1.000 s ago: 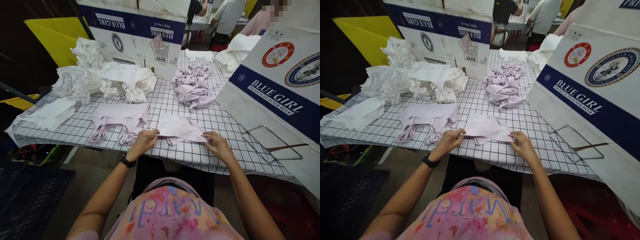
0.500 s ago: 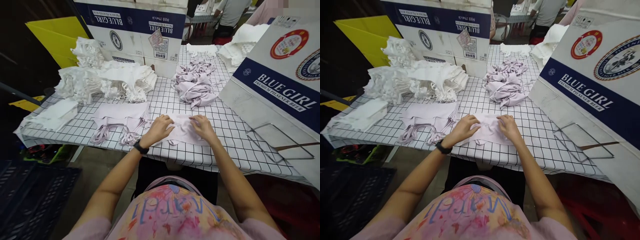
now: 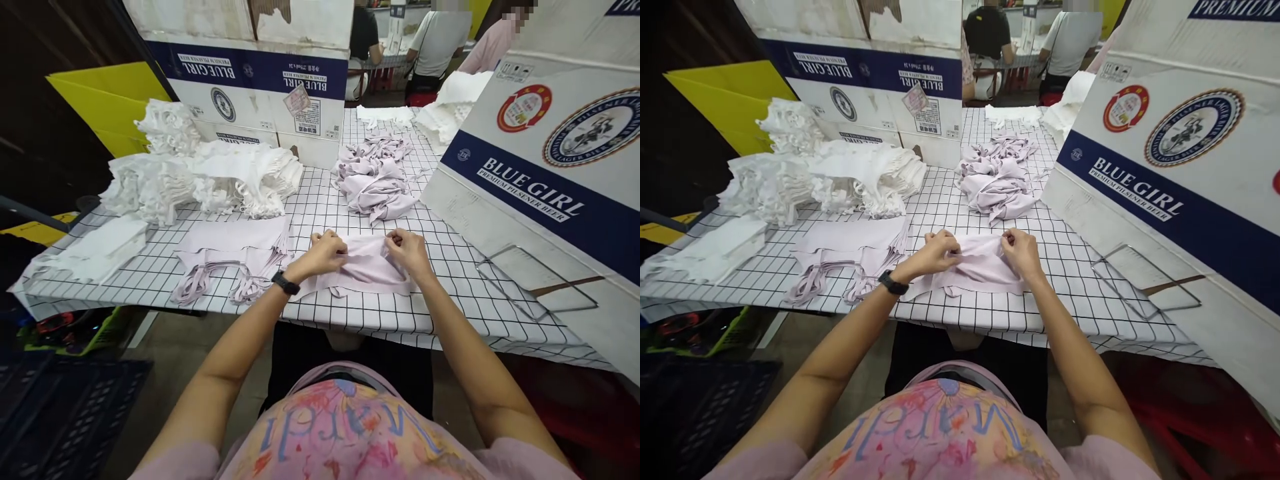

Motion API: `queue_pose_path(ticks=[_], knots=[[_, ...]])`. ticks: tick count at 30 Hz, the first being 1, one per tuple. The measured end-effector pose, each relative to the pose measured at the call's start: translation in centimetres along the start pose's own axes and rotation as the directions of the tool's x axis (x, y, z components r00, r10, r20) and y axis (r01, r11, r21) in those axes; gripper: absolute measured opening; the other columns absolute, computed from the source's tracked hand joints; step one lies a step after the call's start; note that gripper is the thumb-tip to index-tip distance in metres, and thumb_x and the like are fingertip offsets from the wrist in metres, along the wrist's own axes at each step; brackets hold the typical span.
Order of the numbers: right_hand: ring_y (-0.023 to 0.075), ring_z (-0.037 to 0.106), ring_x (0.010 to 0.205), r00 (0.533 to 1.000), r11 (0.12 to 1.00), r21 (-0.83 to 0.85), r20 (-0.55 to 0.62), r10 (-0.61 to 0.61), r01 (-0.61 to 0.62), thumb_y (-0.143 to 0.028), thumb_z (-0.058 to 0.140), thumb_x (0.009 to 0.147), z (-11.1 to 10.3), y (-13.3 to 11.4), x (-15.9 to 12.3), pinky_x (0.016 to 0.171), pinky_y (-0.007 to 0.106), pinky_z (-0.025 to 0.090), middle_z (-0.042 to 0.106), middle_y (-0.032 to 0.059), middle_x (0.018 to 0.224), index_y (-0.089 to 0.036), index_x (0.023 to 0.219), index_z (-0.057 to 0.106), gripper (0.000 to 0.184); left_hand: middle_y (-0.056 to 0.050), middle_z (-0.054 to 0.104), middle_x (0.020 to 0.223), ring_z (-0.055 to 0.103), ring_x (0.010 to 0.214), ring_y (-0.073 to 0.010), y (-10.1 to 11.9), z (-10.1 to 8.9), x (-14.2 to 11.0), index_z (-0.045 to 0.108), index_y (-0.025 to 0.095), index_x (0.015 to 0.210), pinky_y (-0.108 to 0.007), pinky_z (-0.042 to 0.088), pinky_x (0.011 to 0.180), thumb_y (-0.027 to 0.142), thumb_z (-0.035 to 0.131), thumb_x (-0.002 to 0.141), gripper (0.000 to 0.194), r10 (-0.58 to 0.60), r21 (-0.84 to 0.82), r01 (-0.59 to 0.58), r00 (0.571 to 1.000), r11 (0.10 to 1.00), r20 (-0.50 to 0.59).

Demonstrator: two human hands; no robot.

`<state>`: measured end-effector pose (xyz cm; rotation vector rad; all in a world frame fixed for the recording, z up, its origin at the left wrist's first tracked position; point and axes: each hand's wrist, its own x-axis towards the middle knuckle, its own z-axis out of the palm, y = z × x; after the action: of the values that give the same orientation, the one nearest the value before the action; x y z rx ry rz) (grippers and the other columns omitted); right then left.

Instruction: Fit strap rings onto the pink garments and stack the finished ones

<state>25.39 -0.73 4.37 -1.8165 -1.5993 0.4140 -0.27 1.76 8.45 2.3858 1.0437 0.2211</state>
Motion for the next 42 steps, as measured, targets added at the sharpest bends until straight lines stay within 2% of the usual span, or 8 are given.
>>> queue_pose_path(ticks=[6,11,17,25,30,36,39,42], knots=[[0.0198,0.060,0.060,0.983,0.987,0.113,-0.131,0.128,-0.113,-0.031,0.061,0.076,-2.9,0.7,-0.6,0.071,0.034,0.048,0.064,0.0000,0.058,-0.021,0.083,0.070,0.015,-0.007,0.071,0.112,0.054,0.125,-0.0276,1.1,-5.0,-6.1,0.067,0.020,0.088,-0.043,0.029,0.102,0.025,0.062,0.094,0.010,0.145,-0.004,-0.145,0.989,0.989,-0.024],[0.0166,0.059,0.063,0.990,0.891,0.432,0.055,0.134,-0.144,-0.032,0.062,0.077,-4.9,0.8,-1.3,0.067,0.031,0.050,0.066,0.0007,0.067,-0.019,0.091,0.073,0.022,-0.007,0.072,0.106,0.059,0.124,-0.0272,1.5,-8.3,-8.3,0.069,0.022,0.087,-0.044,0.034,0.108,0.035,0.064,0.094,0.016,0.133,-0.003,-0.135,0.985,0.991,-0.112],[0.0191,0.064,0.075,0.937,0.957,0.290,0.336,-0.092,-0.010,-0.035,0.057,0.087,-7.6,-0.9,-2.8,0.066,0.031,0.049,0.072,0.0061,0.083,-0.020,0.082,0.075,0.024,-0.007,0.071,0.101,0.064,0.116,-0.0263,0.7,-11.2,-8.6,0.070,0.021,0.081,-0.039,0.047,0.100,0.038,0.065,0.090,0.020,0.165,0.037,-0.162,0.933,0.986,-0.319],[0.0200,0.061,0.072,0.864,0.915,0.018,0.319,-0.388,0.404,-0.063,0.063,0.090,-12.1,-2.6,-2.7,0.064,0.034,0.048,0.069,0.0075,0.085,-0.023,0.072,0.072,0.045,-0.006,0.068,0.098,0.062,0.119,-0.0270,0.0,-15.6,-9.2,0.071,0.017,0.086,-0.044,0.046,0.104,0.043,0.060,0.091,0.029,0.198,0.217,-0.113,0.882,0.970,-0.428],[0.0252,0.068,0.092,0.810,0.874,0.244,0.331,-0.483,0.421,-0.063,0.069,0.086,-15.1,-5.3,-2.3,0.075,0.038,0.055,0.072,0.0103,0.107,-0.025,0.064,0.073,0.043,-0.007,0.066,0.108,0.055,0.127,-0.0290,0.5,-17.5,-9.5,0.071,0.015,0.091,-0.052,0.037,0.110,0.045,0.057,0.092,0.033,0.118,0.253,-0.007,0.897,0.968,-0.425],[0.0255,0.068,0.088,0.826,0.747,0.592,0.228,-0.515,0.302,-0.067,0.075,0.080,-17.3,-7.3,-3.1,0.076,0.042,0.056,0.072,0.0128,0.101,-0.023,0.048,0.066,0.054,-0.007,0.067,0.109,0.055,0.126,-0.0290,0.5,-19.0,-9.8,0.070,0.019,0.093,-0.049,0.038,0.111,0.040,0.061,0.089,0.024,0.187,0.254,-0.074,0.870,0.964,-0.455],[0.0244,0.067,0.087,0.794,0.791,0.495,0.283,-0.537,0.359,-0.058,0.076,0.084,-18.4,-7.6,-2.7,0.073,0.037,0.053,0.072,0.0114,0.097,-0.024,0.052,0.069,0.047,-0.007,0.067,0.109,0.053,0.126,-0.0294,1.2,-19.4,-10.3,0.068,0.019,0.094,-0.051,0.037,0.110,0.037,0.057,0.093,0.021,0.218,0.315,-0.088,0.888,0.945,-0.405],[0.0216,0.068,0.085,0.816,0.866,0.150,0.289,-0.500,0.477,-0.051,0.076,0.086,-19.7,-8.0,-2.1,0.071,0.033,0.051,0.074,0.0071,0.095,-0.024,0.072,0.077,0.030,-0.010,0.065,0.116,0.051,0.125,-0.0314,2.1,-19.7,-10.8,0.066,0.018,0.093,-0.055,0.032,0.109,0.034,0.053,0.097,0.021,0.244,0.417,-0.072,0.894,0.906,-0.376]])
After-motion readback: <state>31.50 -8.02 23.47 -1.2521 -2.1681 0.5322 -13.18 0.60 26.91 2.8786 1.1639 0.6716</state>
